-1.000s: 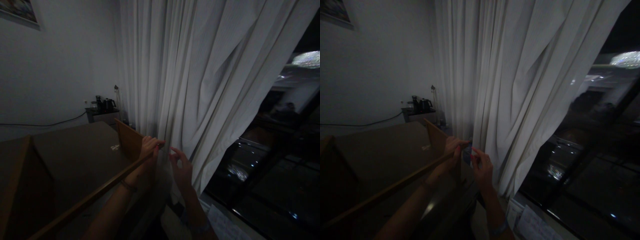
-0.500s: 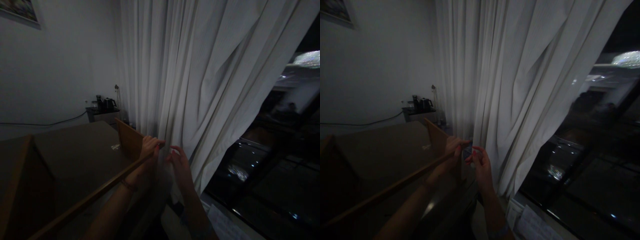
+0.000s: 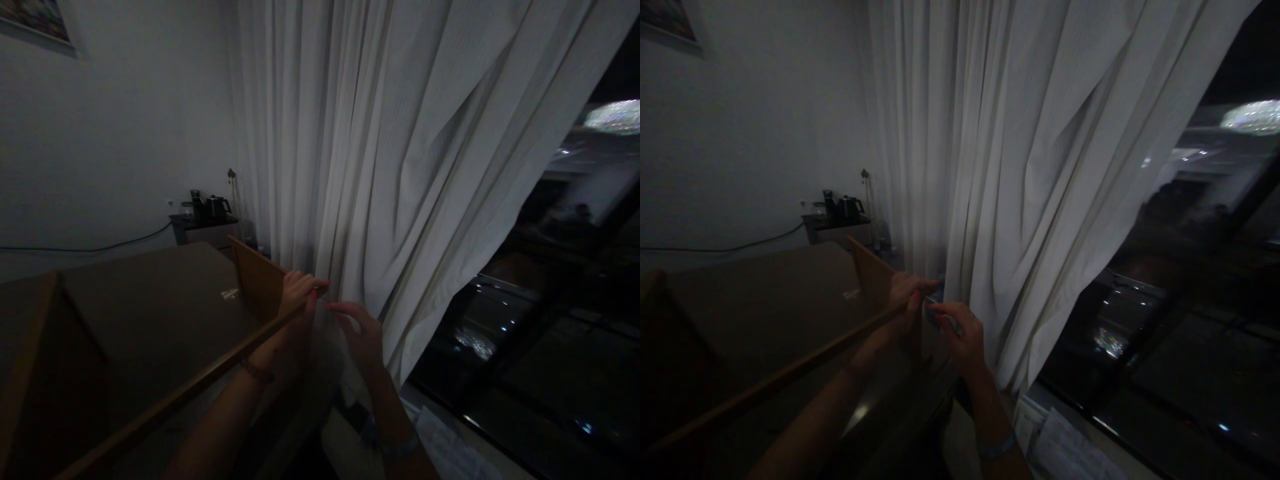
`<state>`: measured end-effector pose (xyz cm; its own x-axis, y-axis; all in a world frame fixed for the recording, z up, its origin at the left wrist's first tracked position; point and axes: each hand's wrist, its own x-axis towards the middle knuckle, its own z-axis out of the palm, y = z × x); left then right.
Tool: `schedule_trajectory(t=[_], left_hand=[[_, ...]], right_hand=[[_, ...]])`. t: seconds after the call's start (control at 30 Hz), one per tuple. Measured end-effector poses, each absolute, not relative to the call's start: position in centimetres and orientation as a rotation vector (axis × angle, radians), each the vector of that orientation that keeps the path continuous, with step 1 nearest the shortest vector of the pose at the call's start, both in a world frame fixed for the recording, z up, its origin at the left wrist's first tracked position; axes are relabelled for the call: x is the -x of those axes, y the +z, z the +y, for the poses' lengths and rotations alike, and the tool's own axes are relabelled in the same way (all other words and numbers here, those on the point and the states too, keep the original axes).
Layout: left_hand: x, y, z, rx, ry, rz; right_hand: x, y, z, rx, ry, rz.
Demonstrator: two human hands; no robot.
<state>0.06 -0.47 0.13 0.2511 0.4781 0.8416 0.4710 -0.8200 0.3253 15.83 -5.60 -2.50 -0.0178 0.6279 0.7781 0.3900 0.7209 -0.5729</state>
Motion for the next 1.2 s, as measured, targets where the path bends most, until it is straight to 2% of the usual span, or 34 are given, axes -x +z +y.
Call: schedule_trajectory(t=[0.13, 0.33, 0.43, 0.5, 0.67, 0.77, 1.03, 1.2], left_hand=[[-0.1, 0.0, -0.5, -2.474, 1.676, 0.939], [-0.1, -0.2, -0.1, -2.49, 1.645, 0.979], [0.0, -0.3, 0.1, -2.515, 1.621, 0.994], [0.0, -0.3, 0.1, -2.519, 1.618, 0.995], [-0.2, -0.3, 0.1, -2.514, 1.678, 0.956], [-0.2, -0.3, 0.2, -2.514, 1.728, 0.907], [-0.2, -0.5, 0.3, -2.487, 1.72, 0.923], [-0.1, -0.4, 0.2, -2.505, 1.695, 0.933]], right_hand=[[-15.3, -1.7, -5.8, 0.906, 0.119, -1.541], [-14.0, -1.5, -5.7, 0.885, 0.612, -1.231], [-13.8, -1.7, -5.5, 0.869, 0.655, -1.214], [-14.0, -2.0, -5.4, 0.902, 0.54, -1.261], [-15.6, -3.3, -5.2, 0.951, -0.15, -1.481], [-16.4, -3.8, -5.1, 0.914, -0.398, -1.583], [-16.6, -2.6, -4.8, 0.899, -0.436, -1.683], [-15.5, -2.6, -5.1, 0.931, -0.212, -1.628]])
